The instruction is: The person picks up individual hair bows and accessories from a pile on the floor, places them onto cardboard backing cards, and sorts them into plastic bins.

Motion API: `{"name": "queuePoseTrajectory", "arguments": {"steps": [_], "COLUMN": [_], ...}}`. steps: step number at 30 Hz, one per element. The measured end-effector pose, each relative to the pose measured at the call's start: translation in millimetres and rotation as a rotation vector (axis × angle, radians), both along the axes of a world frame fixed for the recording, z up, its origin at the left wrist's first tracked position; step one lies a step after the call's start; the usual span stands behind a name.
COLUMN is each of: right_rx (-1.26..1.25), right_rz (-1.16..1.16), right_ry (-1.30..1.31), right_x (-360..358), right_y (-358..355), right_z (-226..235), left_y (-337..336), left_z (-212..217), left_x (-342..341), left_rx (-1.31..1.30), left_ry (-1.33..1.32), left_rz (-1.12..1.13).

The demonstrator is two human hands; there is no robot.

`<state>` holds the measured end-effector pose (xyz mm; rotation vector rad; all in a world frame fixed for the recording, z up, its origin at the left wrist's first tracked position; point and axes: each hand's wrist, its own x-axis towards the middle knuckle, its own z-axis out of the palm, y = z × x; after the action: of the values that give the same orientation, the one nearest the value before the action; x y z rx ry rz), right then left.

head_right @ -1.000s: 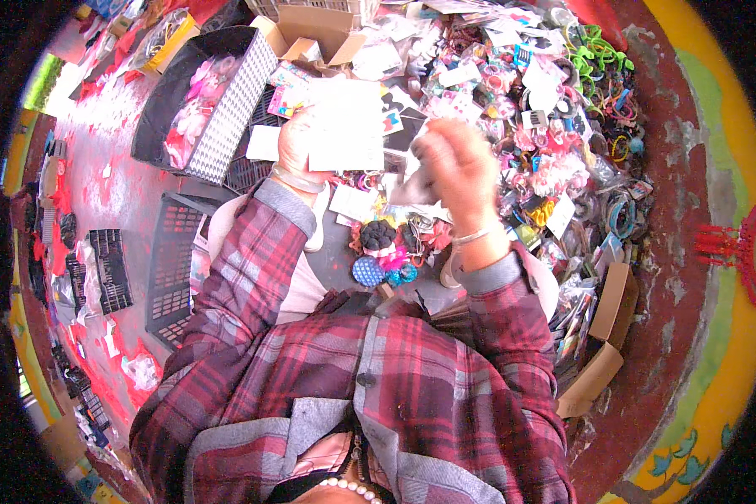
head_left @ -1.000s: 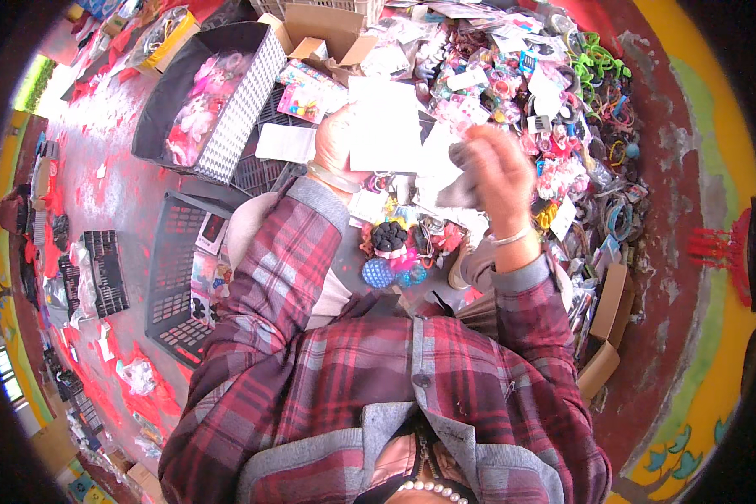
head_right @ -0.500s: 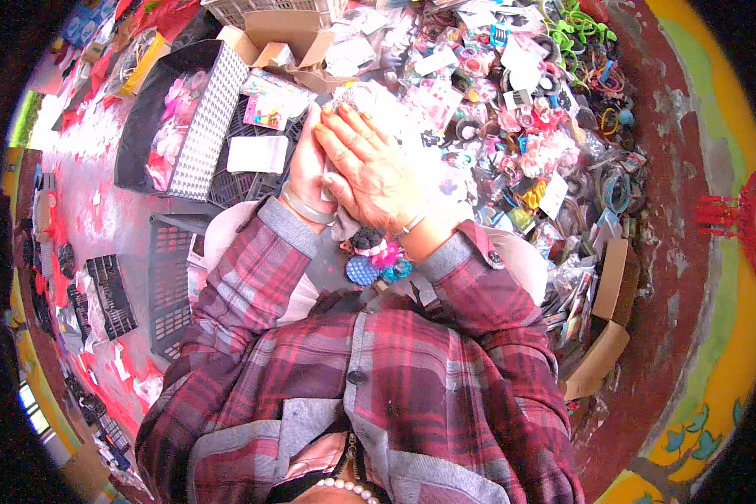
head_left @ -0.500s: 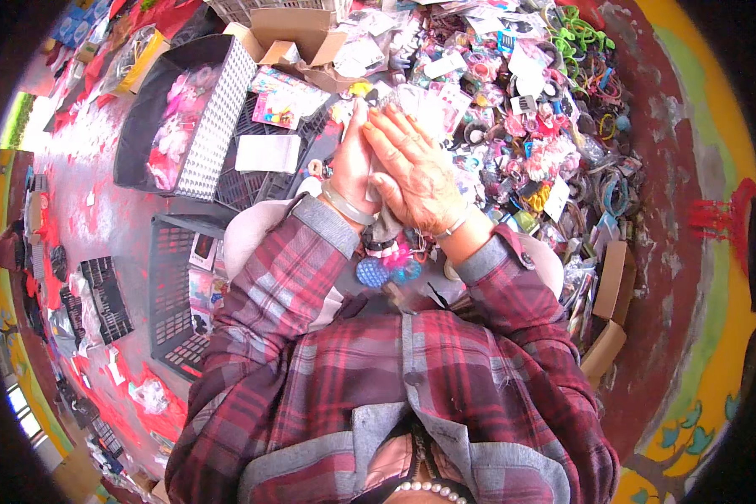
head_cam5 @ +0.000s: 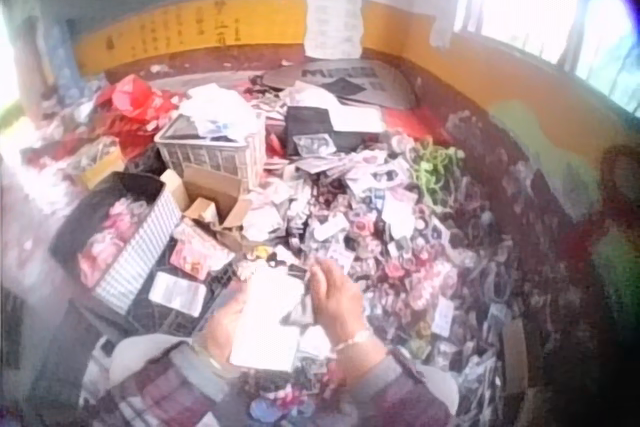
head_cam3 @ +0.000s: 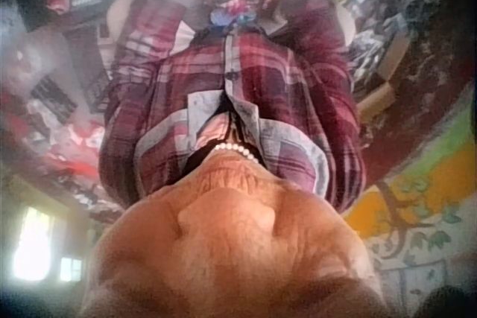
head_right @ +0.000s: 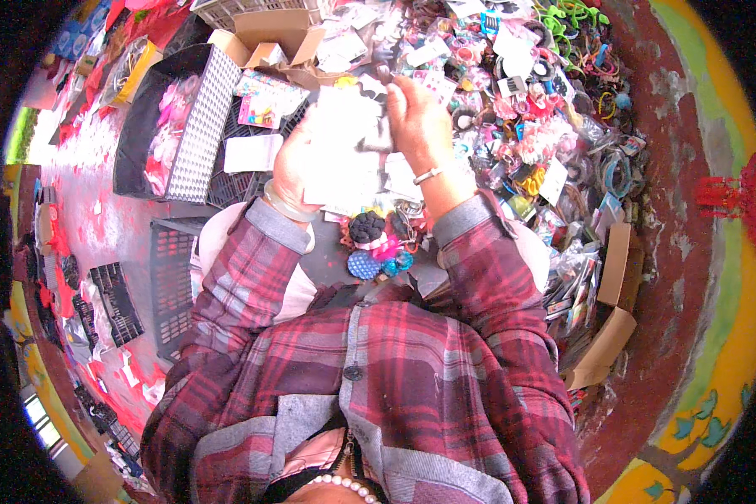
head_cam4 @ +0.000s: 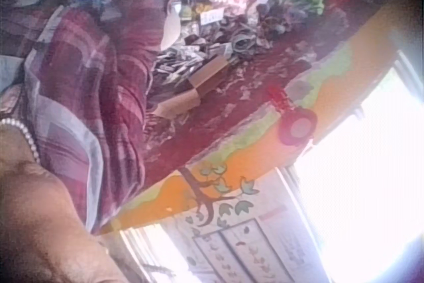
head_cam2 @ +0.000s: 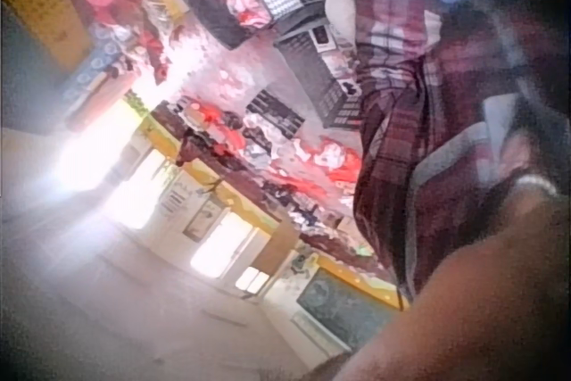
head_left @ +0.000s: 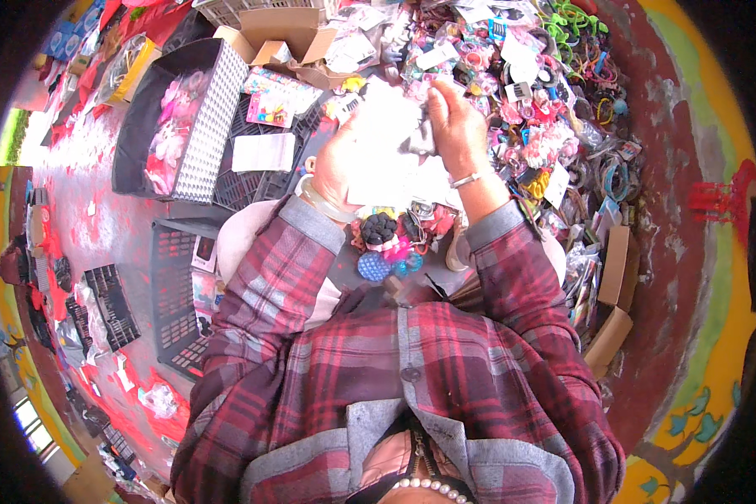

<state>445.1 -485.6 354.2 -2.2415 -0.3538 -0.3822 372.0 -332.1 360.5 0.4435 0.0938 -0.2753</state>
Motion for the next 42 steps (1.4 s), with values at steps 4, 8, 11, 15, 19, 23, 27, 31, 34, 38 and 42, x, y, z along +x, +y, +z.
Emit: {"name": "queuePoseTrajectory", "arguments": {"steps": [4, 8, 11, 15, 19, 23, 27, 31, 34, 38, 42], "right_rx": [0.309, 0.169, -0.105, -0.195, -0.161, 0.04, 0.082, 0.678, 0.75, 0.345, -0.138], "right_rz": [-0.045, 0.428, 0.68, 0.515, 0.308, 0.102, -0.041, -0.092, 0.005, 0.376, 0.546], "right_ry": [-0.124, -0.292, -0.273, -0.315, -0.284, -0.097, 0.17, 0.206, -0.096, -0.329, -0.256], "right_x": [-1, -44, -61, -52, -23, -13, 7, 10, 2, -38, -54], "right_y": [-9, 11, 33, 31, 21, 15, -1, -12, -11, 17, 36], "right_z": [14, 36, 34, 32, 16, 5, -15, 0, 18, 22, 19], "left_y": [23, 5, -3, -8, -17, -13, 17, 29, 31, 4, 14], "left_z": [-12, -12, -40, -22, -2, 9, -2, 11, 2, 11, -32], "left_x": [10, 15, -10, 5, -1, -11, -5, 3, 5, 6, 7], "left_rx": [-0.168, -0.062, 0.342, 0.055, -0.294, -0.049, -0.106, 0.022, 0.072, 0.213, -0.245], "left_ry": [-0.193, -0.055, -0.375, -0.074, -0.098, 0.076, -0.011, 0.006, -0.087, 0.021, -0.102], "left_rz": [-0.055, 0.138, 0.341, 0.216, -0.038, -0.021, -0.029, 0.154, 0.204, 0.389, 0.124]}}
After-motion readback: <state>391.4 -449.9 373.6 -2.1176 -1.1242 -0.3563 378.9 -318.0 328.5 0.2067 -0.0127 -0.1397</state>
